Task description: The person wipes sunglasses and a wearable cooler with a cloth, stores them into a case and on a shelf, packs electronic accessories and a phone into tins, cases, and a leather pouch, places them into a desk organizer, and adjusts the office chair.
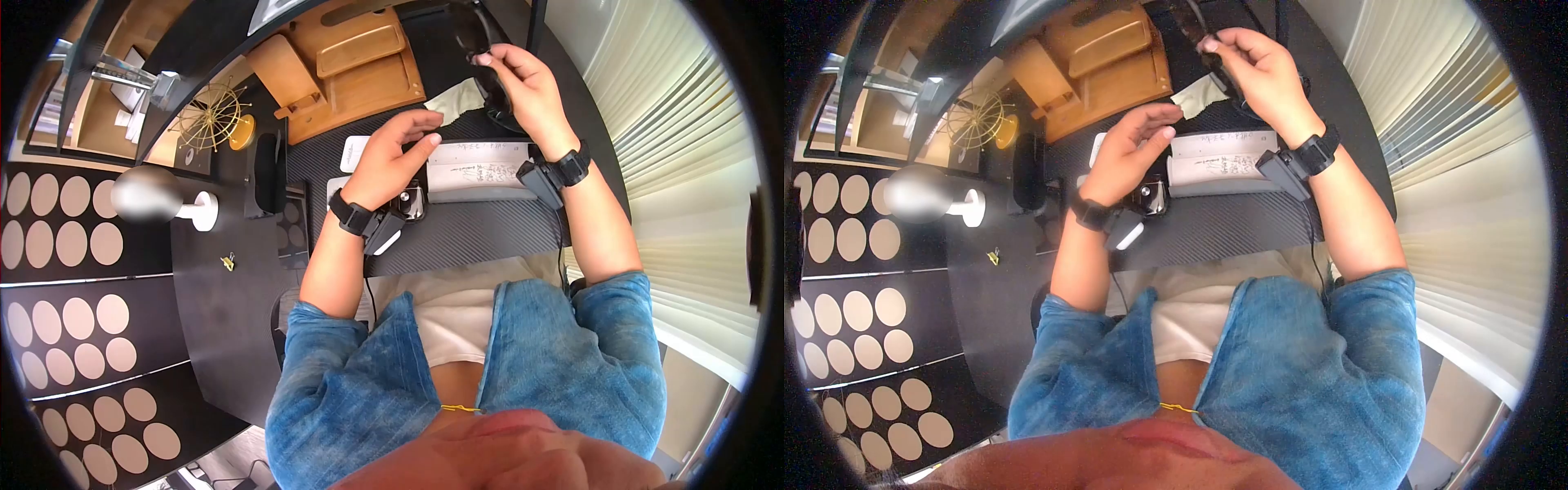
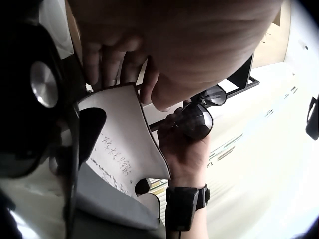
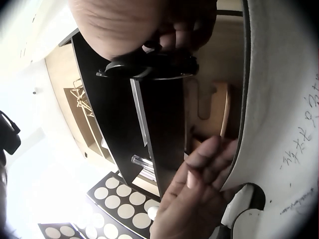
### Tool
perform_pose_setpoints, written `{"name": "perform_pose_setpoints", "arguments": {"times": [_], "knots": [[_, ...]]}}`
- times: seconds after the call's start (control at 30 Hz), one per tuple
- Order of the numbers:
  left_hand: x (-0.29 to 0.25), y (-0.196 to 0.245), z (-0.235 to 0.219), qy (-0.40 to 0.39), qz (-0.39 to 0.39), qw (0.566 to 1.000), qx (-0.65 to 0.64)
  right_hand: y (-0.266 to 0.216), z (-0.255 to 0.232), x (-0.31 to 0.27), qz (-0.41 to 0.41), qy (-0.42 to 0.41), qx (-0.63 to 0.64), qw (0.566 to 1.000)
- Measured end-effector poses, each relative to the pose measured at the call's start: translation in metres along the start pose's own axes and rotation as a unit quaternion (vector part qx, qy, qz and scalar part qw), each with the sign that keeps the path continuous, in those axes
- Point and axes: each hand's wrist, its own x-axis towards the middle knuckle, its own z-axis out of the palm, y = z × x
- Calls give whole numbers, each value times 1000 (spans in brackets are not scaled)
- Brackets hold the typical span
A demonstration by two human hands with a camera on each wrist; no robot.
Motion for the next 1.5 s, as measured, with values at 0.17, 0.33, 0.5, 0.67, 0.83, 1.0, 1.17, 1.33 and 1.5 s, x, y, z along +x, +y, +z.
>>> {"name": "perform_pose_setpoints", "arguments": {"times": [0.17,0.33,0.5,0.67,0.83,1.0,1.17,1.33,1.5], "knots": [[0,10,1,55,16,984,-170,-4,2,-9,34,-139,-24,989],[-1,16,0,33,62,961,-267,-22,8,-18,125,-258,-38,957],[-3,14,-5,13,18,965,-262,-25,11,-19,14,-298,-122,947],[0,12,-3,58,34,926,-372,-25,-4,-5,75,-265,-81,958],[-1,22,-10,145,-51,866,-476,-1,-25,11,-68,-177,-242,952],[-1,12,-10,190,-121,889,-399,12,-20,2,-96,-272,-332,898],[-2,1,-10,130,-126,883,-433,13,-16,-6,-48,-300,-386,871],[-2,0,-12,128,-134,871,-455,17,-18,-6,-40,-335,-421,842],[-1,-6,-15,132,-104,866,-472,9,-14,3,19,-342,-440,830]]}}
